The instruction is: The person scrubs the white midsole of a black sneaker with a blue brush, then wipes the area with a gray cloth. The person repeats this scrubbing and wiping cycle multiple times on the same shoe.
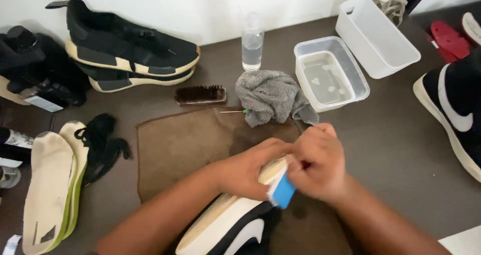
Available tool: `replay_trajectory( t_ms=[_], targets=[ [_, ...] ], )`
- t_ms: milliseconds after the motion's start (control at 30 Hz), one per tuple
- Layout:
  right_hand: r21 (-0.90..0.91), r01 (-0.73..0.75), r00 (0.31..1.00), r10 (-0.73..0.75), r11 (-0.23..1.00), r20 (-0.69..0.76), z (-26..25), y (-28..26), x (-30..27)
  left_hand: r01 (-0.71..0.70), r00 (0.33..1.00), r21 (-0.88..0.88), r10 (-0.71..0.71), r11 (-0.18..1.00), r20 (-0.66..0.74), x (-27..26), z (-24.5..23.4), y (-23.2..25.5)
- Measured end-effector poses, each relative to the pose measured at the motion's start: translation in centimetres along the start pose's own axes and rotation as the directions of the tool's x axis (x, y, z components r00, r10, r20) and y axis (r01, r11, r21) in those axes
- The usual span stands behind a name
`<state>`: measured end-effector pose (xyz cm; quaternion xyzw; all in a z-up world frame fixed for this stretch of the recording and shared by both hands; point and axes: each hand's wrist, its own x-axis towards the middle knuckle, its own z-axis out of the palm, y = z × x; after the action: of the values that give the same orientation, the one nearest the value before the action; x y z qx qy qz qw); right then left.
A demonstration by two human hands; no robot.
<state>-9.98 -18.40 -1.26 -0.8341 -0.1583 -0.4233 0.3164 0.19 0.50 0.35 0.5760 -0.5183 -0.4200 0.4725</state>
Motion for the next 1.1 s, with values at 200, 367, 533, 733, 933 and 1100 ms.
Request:
replay_trajectory(
  t_ms=[200,367,533,733,933,1100],
  targets=[
    [0.100,-0.135,0.990,0.138,0.986,-0.023,-1.1,3.3,-0.7,-0.003,0.998,0.024,0.005,1.000,-0.069,-0.2,0.2,-0.8],
    [0.137,0.081,0.996,-0.084,0.987,0.011,-0.5,-0.8,4.9,-0.094,0.953,-0.104,0.059,0.990,-0.296,-1.4,0.2,-0.4],
    [0.100,0.125,0.987,-0.134,0.987,0.085,-1.1,1.9,8.0,-0.023,0.908,-0.008,0.018,1.000,-0.418,-4.6,-0.3,0.3],
    [0.142,0.125,0.979,-0.145,0.982,0.142,3.0,2.9,8.2,0.012,0.865,-0.053,-0.038,0.998,-0.500,-5.0,-0.3,-1.2],
    [0.180,0.061,0.957,-0.109,0.982,0.269,5.3,3.4,7.0,-0.019,0.863,0.068,0.051,0.997,-0.502,-5.4,0.2,-2.2],
    [0.038,0.071,0.945,-0.079,0.997,0.316,5.7,6.4,7.0,-0.084,0.856,0.189,0.168,0.978,-0.489,-5.6,0.0,-1.9]
  ],
)
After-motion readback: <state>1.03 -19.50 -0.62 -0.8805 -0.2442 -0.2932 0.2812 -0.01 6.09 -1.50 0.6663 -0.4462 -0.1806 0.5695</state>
